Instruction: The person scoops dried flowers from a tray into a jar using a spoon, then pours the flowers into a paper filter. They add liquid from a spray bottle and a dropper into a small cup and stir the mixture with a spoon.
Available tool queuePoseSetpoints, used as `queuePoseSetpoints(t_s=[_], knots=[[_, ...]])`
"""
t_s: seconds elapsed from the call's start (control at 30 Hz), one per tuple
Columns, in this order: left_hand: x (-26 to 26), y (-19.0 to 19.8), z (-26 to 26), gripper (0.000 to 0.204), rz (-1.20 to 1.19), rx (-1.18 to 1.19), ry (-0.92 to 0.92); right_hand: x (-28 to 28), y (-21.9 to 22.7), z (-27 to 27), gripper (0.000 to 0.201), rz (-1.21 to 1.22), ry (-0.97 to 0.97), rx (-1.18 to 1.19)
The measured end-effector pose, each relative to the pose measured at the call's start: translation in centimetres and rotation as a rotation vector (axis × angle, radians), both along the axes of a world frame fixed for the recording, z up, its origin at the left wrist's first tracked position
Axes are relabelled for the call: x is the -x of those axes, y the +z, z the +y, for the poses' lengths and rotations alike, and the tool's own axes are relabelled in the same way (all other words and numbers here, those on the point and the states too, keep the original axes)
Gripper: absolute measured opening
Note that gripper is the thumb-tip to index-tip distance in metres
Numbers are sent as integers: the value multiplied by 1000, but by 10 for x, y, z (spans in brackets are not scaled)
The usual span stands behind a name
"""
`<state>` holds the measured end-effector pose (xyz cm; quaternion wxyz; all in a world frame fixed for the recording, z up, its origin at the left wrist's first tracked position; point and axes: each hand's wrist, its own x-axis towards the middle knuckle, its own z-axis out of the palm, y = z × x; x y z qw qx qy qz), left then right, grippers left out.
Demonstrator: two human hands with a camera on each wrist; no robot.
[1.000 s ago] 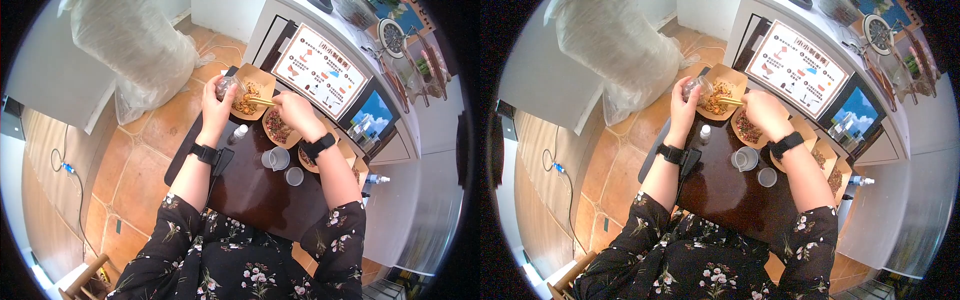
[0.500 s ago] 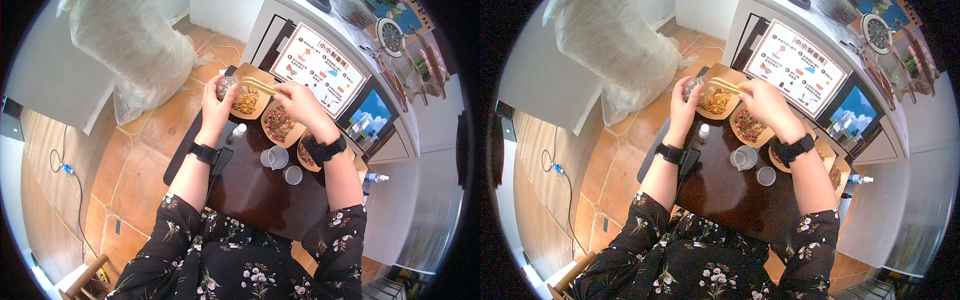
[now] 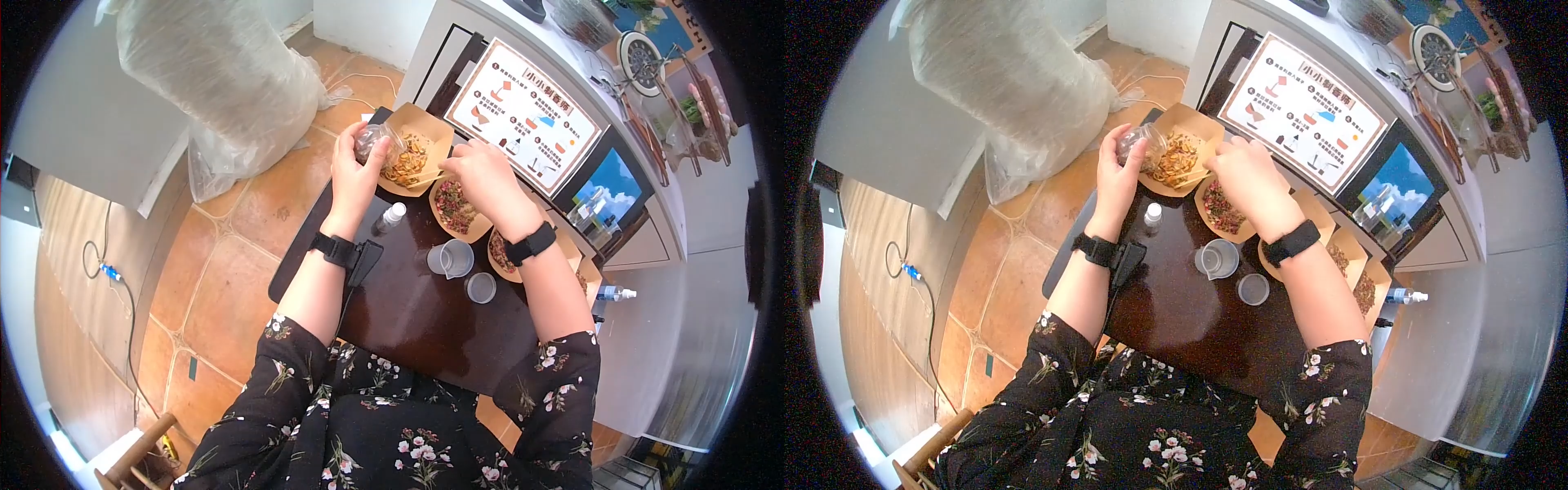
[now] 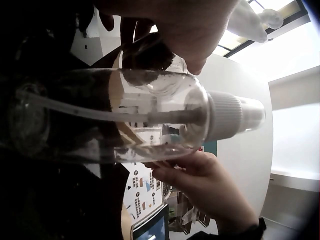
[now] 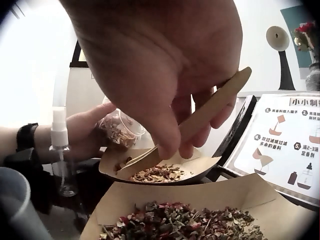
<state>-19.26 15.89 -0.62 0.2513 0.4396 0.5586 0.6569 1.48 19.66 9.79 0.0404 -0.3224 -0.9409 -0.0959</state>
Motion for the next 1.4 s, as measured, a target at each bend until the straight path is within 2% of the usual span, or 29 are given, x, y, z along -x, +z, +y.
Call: queuePoseSetpoints(t_s=[0.67, 0.93, 1.13, 1.37, 1.4], knots=[[0, 3, -1, 51, 20, -7, 7, 9, -9, 2, 21, 58, -12, 0], [0, -1, 0, 51, 15, -8, 6, -4, -10, 12, 16, 267, -51, 9], [0, 2, -1, 50, 20, -14, 7, 0, -12, 4, 17, 101, -82, 32], [0, 1, -1, 50, 39, -6, 20, -2, -13, 5, 15, 85, -156, 93], [0, 2, -1, 50, 39, -6, 19, -3, -6, 5, 16, 160, -190, 112]])
